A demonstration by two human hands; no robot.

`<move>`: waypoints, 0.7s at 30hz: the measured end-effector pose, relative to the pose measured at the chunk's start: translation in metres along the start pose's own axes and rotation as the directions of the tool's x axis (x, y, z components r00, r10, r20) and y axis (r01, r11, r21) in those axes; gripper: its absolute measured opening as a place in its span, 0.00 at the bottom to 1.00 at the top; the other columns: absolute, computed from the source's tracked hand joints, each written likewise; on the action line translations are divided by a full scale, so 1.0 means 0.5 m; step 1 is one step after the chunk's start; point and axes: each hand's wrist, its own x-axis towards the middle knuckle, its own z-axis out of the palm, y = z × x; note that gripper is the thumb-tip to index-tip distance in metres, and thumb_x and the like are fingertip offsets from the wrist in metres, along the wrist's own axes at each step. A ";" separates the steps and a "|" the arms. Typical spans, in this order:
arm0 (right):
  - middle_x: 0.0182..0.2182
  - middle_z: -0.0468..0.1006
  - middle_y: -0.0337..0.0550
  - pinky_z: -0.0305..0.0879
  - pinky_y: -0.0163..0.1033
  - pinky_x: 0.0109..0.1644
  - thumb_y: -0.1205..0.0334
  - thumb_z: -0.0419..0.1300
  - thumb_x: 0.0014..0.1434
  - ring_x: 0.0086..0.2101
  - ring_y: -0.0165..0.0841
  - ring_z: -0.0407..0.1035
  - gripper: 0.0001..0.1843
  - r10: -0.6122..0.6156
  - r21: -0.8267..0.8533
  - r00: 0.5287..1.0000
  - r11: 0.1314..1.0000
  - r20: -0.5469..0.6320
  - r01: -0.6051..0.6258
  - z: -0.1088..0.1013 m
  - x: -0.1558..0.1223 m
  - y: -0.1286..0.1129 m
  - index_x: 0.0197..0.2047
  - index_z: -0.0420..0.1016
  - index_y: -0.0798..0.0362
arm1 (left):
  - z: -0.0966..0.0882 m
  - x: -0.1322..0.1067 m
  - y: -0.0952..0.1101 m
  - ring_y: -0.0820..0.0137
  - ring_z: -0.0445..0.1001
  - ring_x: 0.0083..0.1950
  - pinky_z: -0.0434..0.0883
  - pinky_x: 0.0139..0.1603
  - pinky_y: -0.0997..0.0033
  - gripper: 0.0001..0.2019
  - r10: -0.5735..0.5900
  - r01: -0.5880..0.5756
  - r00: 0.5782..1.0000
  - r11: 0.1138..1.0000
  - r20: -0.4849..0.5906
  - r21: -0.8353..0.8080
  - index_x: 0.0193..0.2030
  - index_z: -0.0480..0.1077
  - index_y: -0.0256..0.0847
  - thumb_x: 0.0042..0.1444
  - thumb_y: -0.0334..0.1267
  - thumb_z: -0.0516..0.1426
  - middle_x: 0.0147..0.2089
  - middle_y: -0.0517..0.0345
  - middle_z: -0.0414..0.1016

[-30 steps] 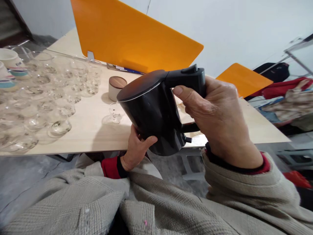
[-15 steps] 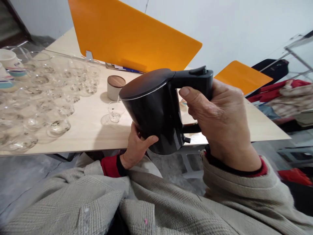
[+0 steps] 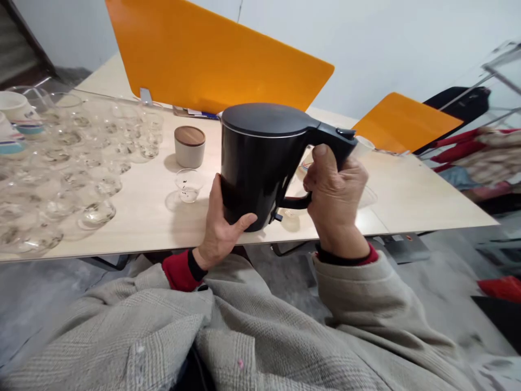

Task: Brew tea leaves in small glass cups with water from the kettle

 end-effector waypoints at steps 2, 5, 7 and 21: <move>0.15 0.55 0.28 0.45 0.37 0.20 0.42 0.71 0.49 0.18 0.25 0.49 0.27 0.016 0.016 1.000 1.000 -0.025 -0.016 0.015 0.011 0.030 0.22 0.59 0.45 | -0.016 -0.015 0.003 0.48 0.46 0.87 0.54 0.84 0.39 0.52 0.136 -0.137 0.991 0.986 0.017 0.094 0.85 0.36 0.50 0.66 0.58 0.63 0.87 0.38 0.43; 0.17 0.52 0.29 0.48 0.38 0.21 0.42 0.68 0.55 0.19 0.27 0.48 0.27 0.039 -0.003 0.998 0.999 -0.045 -0.039 0.043 0.034 0.077 0.24 0.55 0.44 | -0.049 -0.035 0.017 0.48 0.49 0.86 0.59 0.82 0.40 0.49 0.277 -0.290 0.955 0.947 0.107 0.139 0.85 0.37 0.47 0.69 0.54 0.62 0.86 0.36 0.45; 0.18 0.51 0.29 0.50 0.38 0.21 0.40 0.65 0.60 0.20 0.28 0.48 0.26 0.045 -0.031 0.998 0.998 -0.048 -0.046 0.065 0.055 0.108 0.26 0.54 0.44 | -0.071 -0.044 0.026 0.49 0.54 0.85 0.64 0.80 0.42 0.47 0.331 -0.351 0.933 0.925 0.142 0.145 0.85 0.40 0.46 0.69 0.52 0.62 0.85 0.36 0.49; 0.24 0.58 0.30 0.56 0.37 0.24 0.19 0.48 0.65 0.21 0.31 0.60 0.34 0.013 -0.224 0.999 0.974 -0.034 -0.021 0.174 0.179 0.218 0.41 0.68 0.43 | -0.154 -0.064 0.026 0.52 0.68 0.78 0.73 0.75 0.47 0.40 0.295 -0.328 0.934 0.932 0.203 0.154 0.82 0.53 0.48 0.68 0.41 0.64 0.78 0.38 0.66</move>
